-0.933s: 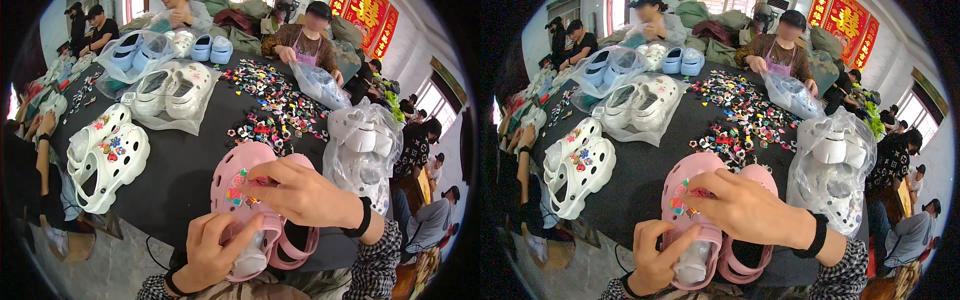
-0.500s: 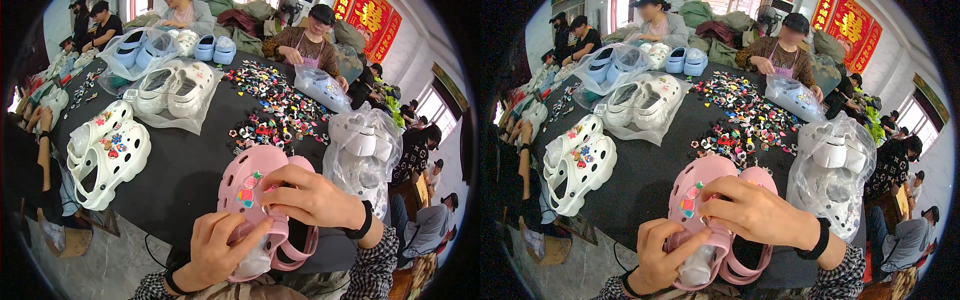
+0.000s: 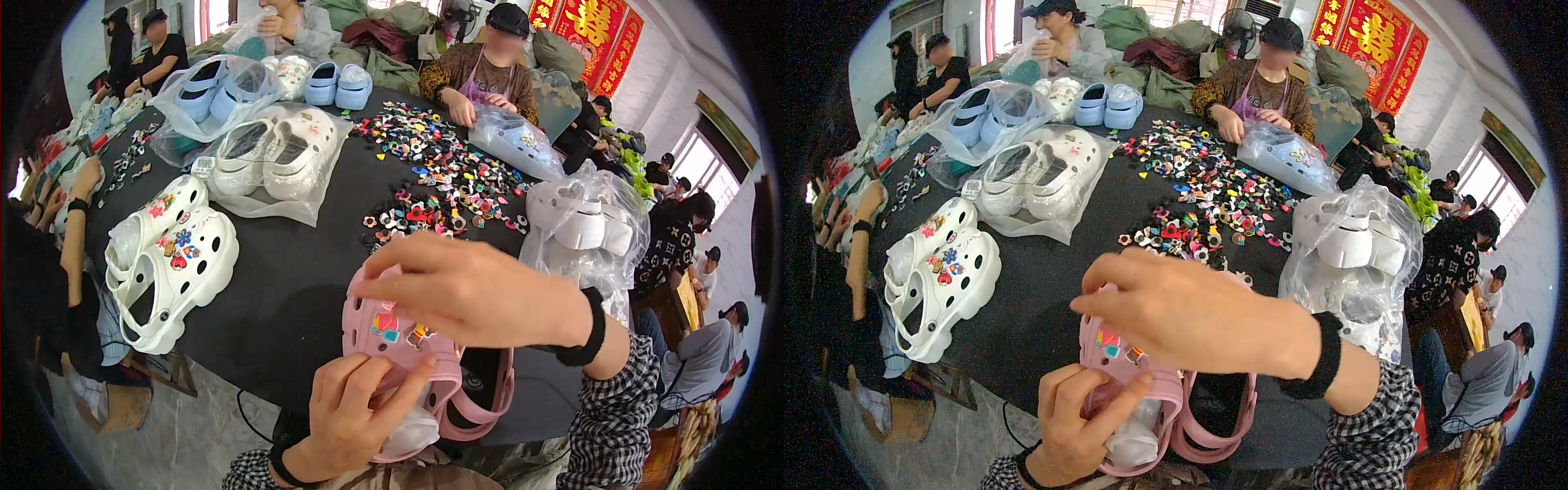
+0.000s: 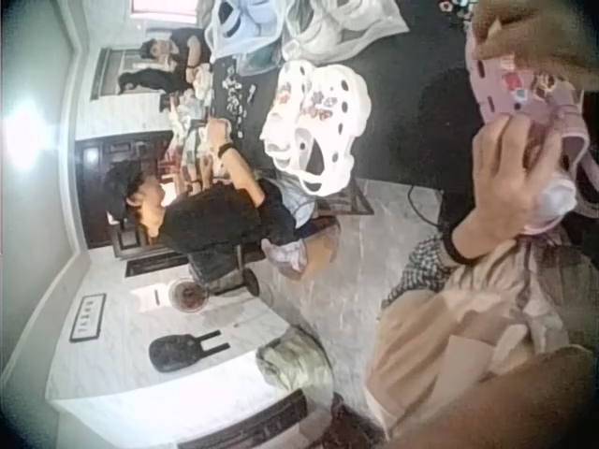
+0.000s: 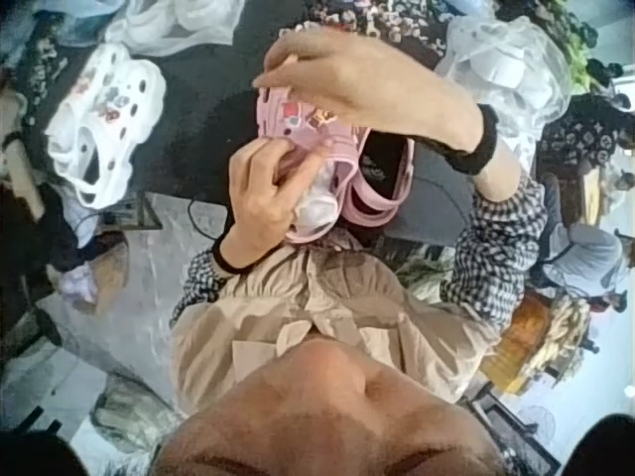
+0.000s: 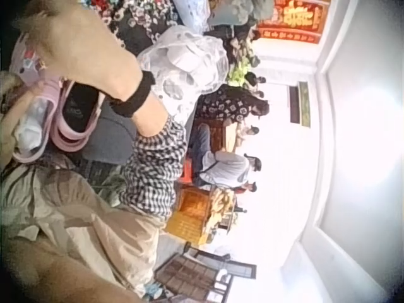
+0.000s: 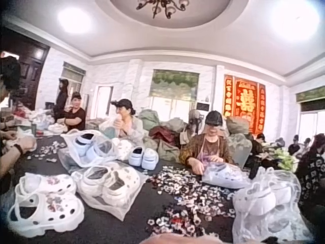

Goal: Attaching decorative charms to clogs and bagging them.

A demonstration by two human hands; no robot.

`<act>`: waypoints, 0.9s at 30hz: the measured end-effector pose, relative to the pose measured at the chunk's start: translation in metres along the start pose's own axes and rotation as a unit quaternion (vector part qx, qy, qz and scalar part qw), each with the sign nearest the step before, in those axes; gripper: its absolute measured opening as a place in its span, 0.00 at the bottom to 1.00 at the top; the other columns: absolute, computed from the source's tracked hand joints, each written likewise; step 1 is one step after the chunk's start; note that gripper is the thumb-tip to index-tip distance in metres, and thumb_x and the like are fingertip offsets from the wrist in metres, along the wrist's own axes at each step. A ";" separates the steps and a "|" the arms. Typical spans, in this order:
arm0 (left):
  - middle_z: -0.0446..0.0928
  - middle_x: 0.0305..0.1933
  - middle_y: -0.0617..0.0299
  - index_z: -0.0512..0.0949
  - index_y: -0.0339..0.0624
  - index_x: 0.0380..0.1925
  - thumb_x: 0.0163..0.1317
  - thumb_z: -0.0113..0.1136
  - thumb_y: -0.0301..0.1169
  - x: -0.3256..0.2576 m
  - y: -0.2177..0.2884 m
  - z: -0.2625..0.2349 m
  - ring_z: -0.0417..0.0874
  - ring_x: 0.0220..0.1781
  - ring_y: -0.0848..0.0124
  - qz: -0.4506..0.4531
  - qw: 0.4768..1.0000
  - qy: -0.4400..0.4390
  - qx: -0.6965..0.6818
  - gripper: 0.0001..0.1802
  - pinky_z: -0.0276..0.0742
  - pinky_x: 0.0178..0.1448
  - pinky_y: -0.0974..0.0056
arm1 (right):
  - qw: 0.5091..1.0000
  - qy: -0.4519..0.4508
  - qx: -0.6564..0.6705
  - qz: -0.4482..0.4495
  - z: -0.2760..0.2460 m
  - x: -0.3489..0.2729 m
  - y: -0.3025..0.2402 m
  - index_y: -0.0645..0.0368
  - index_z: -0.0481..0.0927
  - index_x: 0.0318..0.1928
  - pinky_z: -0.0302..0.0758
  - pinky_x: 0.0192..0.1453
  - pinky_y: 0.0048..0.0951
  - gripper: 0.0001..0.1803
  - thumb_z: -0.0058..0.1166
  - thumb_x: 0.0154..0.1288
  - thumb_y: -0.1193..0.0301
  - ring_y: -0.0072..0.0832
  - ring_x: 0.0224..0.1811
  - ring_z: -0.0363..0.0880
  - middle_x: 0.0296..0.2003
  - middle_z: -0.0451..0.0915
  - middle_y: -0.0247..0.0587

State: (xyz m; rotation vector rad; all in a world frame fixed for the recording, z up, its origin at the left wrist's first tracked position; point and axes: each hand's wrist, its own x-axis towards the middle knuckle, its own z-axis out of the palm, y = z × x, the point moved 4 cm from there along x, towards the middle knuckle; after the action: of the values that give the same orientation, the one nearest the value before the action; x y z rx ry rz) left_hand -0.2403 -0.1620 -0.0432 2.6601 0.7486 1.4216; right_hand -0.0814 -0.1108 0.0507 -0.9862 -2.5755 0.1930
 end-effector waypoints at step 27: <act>0.73 0.46 0.61 0.87 0.55 0.54 0.47 0.64 0.27 0.001 -0.017 0.007 0.75 0.50 0.60 -0.075 0.996 -0.045 -0.026 0.29 0.73 0.53 0.57 | 0.984 0.072 0.026 0.160 0.014 -0.027 0.019 0.62 0.69 0.38 0.76 0.39 0.46 0.12 0.59 0.56 0.80 0.50 0.36 0.78 0.35 0.72 0.49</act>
State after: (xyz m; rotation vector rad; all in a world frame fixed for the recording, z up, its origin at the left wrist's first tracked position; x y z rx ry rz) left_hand -0.2405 -0.1455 -0.0509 2.5492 0.8698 1.2593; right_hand -0.0562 -0.1147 0.0246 -1.3390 -2.2587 0.2625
